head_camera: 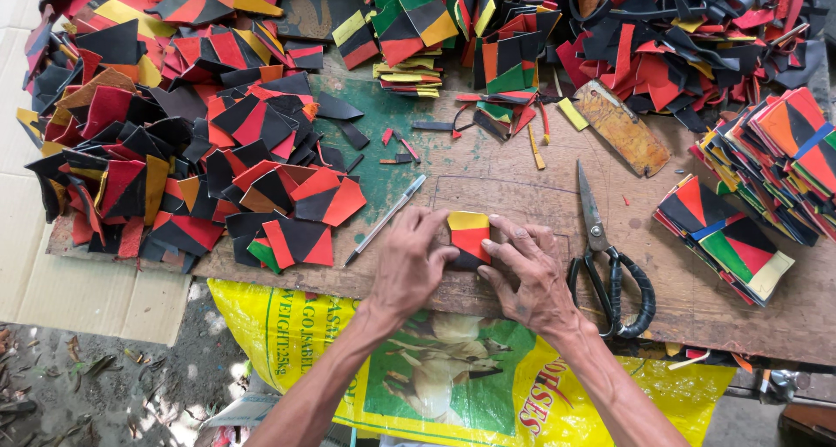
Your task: The person assembles small, multi-colored geometric tiles by hand, using scissors to trim edges and a wooden block to press the pieces together. The person repeatedly picks up tiles, aligns them, cuts them, and stacks the finished units on the table.
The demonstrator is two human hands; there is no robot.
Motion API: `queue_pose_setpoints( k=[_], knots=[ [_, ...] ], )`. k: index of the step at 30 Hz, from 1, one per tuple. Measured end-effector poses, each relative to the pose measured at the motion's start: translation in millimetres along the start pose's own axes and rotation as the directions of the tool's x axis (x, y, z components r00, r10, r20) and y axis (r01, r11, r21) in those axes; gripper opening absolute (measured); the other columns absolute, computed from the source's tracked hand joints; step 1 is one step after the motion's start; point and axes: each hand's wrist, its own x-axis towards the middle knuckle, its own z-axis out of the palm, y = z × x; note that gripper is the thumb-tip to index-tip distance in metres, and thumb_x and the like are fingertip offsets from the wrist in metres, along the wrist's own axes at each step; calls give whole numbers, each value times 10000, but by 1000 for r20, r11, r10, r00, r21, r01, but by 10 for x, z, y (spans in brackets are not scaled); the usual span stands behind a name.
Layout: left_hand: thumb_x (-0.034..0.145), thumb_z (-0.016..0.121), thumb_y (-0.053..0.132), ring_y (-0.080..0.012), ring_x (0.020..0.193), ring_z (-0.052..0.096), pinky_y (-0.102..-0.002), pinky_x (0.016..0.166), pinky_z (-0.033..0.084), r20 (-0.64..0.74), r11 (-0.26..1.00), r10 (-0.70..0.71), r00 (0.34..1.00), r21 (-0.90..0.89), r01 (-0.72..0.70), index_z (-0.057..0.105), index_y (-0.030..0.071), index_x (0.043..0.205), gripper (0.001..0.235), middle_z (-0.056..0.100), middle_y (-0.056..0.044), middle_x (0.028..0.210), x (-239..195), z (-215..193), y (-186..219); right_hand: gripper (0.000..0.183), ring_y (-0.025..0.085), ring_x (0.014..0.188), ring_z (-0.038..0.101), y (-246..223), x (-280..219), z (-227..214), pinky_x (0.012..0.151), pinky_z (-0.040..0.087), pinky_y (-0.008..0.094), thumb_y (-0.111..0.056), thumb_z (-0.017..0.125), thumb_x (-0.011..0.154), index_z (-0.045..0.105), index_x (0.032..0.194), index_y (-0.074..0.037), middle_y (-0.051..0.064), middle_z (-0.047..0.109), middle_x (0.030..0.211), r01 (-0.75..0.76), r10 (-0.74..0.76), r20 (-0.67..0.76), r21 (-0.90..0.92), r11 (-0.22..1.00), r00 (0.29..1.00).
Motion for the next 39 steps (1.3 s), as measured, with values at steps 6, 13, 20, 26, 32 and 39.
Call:
queue_pose_setpoints(
  k=[6, 13, 20, 26, 32, 39],
  knots=[
    [763, 781, 39, -313, 1031, 556, -455, 897, 441, 25, 997, 62, 998, 35, -63, 581, 7, 1367, 638, 530, -172, 1314, -57, 64, 10, 382, 366, 1189, 530, -32, 3, -1, 1025, 427, 444, -152, 807, 775, 720, 1136, -62, 166, 595, 1387, 22, -22, -52, 1, 1000, 998],
    [727, 667, 28, -315, 1254, 520, -459, 974, 397, 192, 926, 288, 938, 192, -324, 674, 134, 1315, 597, 528, -87, 1464, -63, 131, -153, 379, 346, 1171, 558, -117, -21, 34, 983, 417, 457, -131, 765, 802, 706, 1162, -28, 135, 638, 1338, -45, 44, -8, -79, 996, 999],
    [711, 653, 32, -321, 1278, 467, -481, 992, 350, 318, 918, 289, 903, 177, -356, 668, 207, 1350, 663, 497, -140, 1469, -15, 119, -176, 242, 246, 1150, 640, -10, -379, -461, 1023, 496, 364, -73, 693, 920, 726, 1158, -102, 79, 711, 1223, -398, 420, -258, 134, 907, 870],
    [745, 640, 57, -336, 1287, 449, -488, 1012, 326, 365, 920, 279, 888, 164, -356, 662, 202, 1349, 621, 482, -161, 1482, -28, 126, -179, 425, 319, 1109, 578, 141, -834, -621, 992, 434, 450, -107, 759, 768, 706, 1188, -75, 146, 609, 1239, -461, 391, -281, -257, 849, 877],
    [834, 610, 108, -355, 1334, 419, -556, 1079, 265, 266, 866, 335, 904, 290, -406, 670, 209, 1352, 531, 465, -152, 1521, -118, 167, -124, 423, 255, 903, 650, 438, -1081, -474, 848, 497, 411, -123, 759, 764, 730, 1184, -162, 110, 631, 1224, -480, 404, -312, -222, 849, 860],
    [877, 598, 115, -355, 1364, 404, -559, 1098, 261, 239, 910, 298, 924, 221, -351, 678, 220, 1346, 487, 472, -123, 1536, -165, 193, -135, 314, 238, 868, 649, 736, -1237, -304, 838, 522, 400, -169, 795, 732, 762, 1044, -188, 55, 661, 1070, -350, 217, -433, -255, 901, 875]
  ],
)
